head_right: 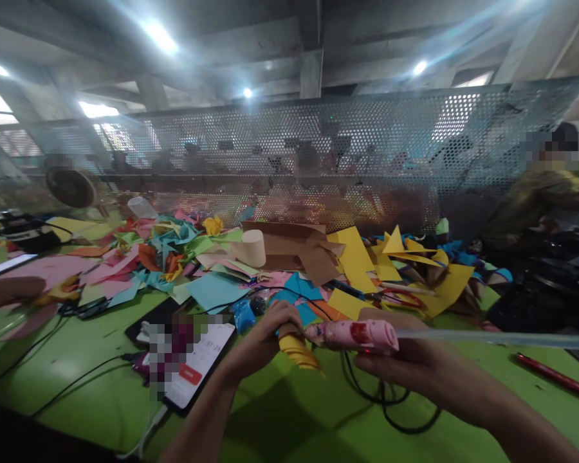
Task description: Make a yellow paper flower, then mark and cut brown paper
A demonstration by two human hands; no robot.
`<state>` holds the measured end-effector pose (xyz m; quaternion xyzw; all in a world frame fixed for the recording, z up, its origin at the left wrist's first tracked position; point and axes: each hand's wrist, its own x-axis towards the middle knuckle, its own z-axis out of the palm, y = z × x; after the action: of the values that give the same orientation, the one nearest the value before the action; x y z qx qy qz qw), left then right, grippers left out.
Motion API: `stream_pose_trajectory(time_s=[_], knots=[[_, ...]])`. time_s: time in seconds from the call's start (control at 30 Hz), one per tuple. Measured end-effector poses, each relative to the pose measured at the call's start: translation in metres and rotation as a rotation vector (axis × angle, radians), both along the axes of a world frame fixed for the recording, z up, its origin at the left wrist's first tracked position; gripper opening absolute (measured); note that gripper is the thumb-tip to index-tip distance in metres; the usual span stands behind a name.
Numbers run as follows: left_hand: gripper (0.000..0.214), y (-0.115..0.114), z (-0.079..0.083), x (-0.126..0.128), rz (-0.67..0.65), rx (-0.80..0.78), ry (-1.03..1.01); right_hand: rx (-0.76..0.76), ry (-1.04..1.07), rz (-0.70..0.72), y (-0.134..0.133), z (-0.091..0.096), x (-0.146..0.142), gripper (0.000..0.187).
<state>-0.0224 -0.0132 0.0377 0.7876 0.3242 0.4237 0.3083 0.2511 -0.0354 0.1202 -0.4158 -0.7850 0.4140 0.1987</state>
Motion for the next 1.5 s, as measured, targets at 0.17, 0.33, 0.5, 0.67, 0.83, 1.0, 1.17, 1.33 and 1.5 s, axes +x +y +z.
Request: stream_pose_trajectory(time_s=[0.17,0.33,0.5,0.67,0.83,1.0,1.17,1.33,1.5], knots=[[0.016,0.001,-0.001,0.0,0.015,0.01,0.041,-0.075,0.045,-0.011,0.003,-0.004,-0.004,0.052],[0.017,0.0,0.001,0.0,0.017,-0.002,0.049,-0.051,0.049,-0.01,0.002,0.0,-0.008,0.049],[0.011,0.0,-0.001,0.0,0.02,0.007,0.038,-0.058,0.045,-0.006,0.001,0.0,-0.008,0.045],[0.015,0.001,-0.003,0.0,0.026,0.01,0.04,-0.096,0.04,0.003,0.0,-0.002,-0.006,0.048],[0.012,0.0,0.0,0.0,0.032,0.013,0.039,-0.108,0.006,-0.023,0.0,0.0,-0.003,0.051],[0.014,0.001,-0.001,0.0,0.041,0.018,0.055,-0.115,0.034,-0.032,-0.001,0.001,-0.005,0.051],[0.015,0.003,-0.006,0.0,0.053,0.037,0.084,-0.083,0.057,-0.004,-0.002,0.004,-0.012,0.05],[0.015,0.002,-0.006,0.0,0.052,0.035,0.065,-0.07,0.061,-0.002,-0.002,0.006,-0.013,0.046],[0.014,0.0,-0.001,0.0,0.042,0.017,0.028,-0.127,0.041,-0.025,-0.001,0.003,-0.008,0.055]])
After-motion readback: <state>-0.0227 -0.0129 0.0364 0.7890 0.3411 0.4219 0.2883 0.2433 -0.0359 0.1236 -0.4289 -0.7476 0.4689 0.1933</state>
